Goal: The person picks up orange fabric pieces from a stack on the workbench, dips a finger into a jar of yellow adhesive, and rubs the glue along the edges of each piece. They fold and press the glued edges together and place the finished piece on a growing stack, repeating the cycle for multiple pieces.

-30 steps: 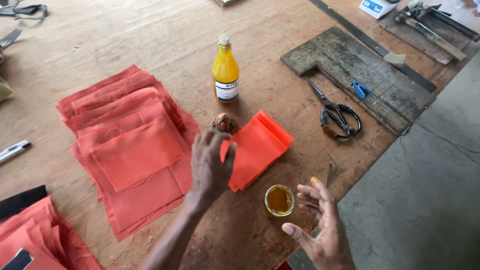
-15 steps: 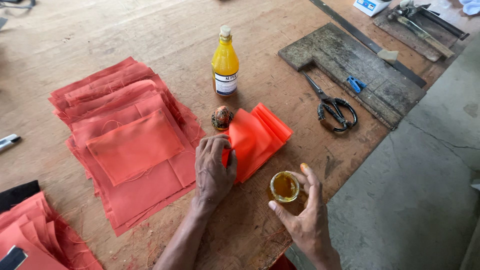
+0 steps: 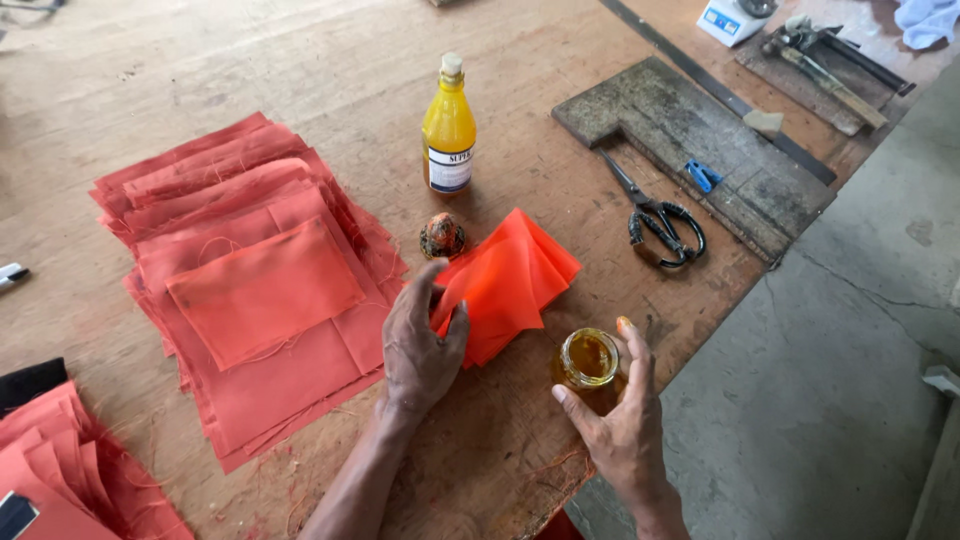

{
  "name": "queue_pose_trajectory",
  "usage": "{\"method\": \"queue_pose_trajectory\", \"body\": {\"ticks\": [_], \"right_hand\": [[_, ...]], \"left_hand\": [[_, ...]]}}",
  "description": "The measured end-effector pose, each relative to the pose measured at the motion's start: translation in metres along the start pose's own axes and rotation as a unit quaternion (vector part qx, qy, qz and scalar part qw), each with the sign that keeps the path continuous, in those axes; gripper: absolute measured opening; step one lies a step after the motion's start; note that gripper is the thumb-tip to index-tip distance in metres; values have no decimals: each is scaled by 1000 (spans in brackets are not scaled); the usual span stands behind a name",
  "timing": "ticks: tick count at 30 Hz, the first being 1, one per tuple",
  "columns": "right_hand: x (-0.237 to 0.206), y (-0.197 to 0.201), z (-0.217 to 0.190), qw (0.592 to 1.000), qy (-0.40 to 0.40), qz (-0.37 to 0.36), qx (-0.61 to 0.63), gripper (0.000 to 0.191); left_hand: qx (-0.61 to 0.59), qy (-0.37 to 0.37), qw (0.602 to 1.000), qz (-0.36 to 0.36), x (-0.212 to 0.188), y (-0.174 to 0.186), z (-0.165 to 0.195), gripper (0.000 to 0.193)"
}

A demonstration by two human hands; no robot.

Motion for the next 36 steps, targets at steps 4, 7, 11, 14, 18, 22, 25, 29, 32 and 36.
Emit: {"method": "queue_pose_trajectory", "body": {"ticks": [4,7,11,14,18,22,25,29,32,36], "right_hand": [[1,3,1,1000,17,5,-24,98],[0,5,6,997,21,-1,72,96],[0,5,11,998,35,-2,46,96],[2,6,8,999,25,-2,-26,99],[10,8,-5,989,-81,-15,-120,105],[19,7,-19,985,-108,-23,-133,102],[22,7,-17,987,-88,-24,-134,97],[21,9,-1,993,-60,-29,-102,100],[21,11,6,996,-68,-30,-48,115],[11,14,-14,994,43,-42,-87,116]], "left_hand": [[19,-64,997,31,-3,6,2,19],[-41,-66,996,48,-3,10,3,18],[-129,59,988,-57,3,11,-2,24],[-89,126,978,-144,4,14,-4,19],[1,-80,996,-40,9,24,2,22],[91,-110,990,-4,17,40,7,20],[26,-21,999,-15,20,50,11,21],[-88,122,988,-27,19,61,20,23],[-124,179,976,-29,16,73,32,30],[-38,101,994,-34,20,80,33,27]]}}
Point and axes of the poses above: each hand's wrist, its own x-axis towards the middle knuckle, its own y-axis out of the back of the hand, z = x × y, the point moved 1 cm from there along x, towards the middle knuckle, and after that the axes turned 7 degrees about x, right-handed, at the moved point
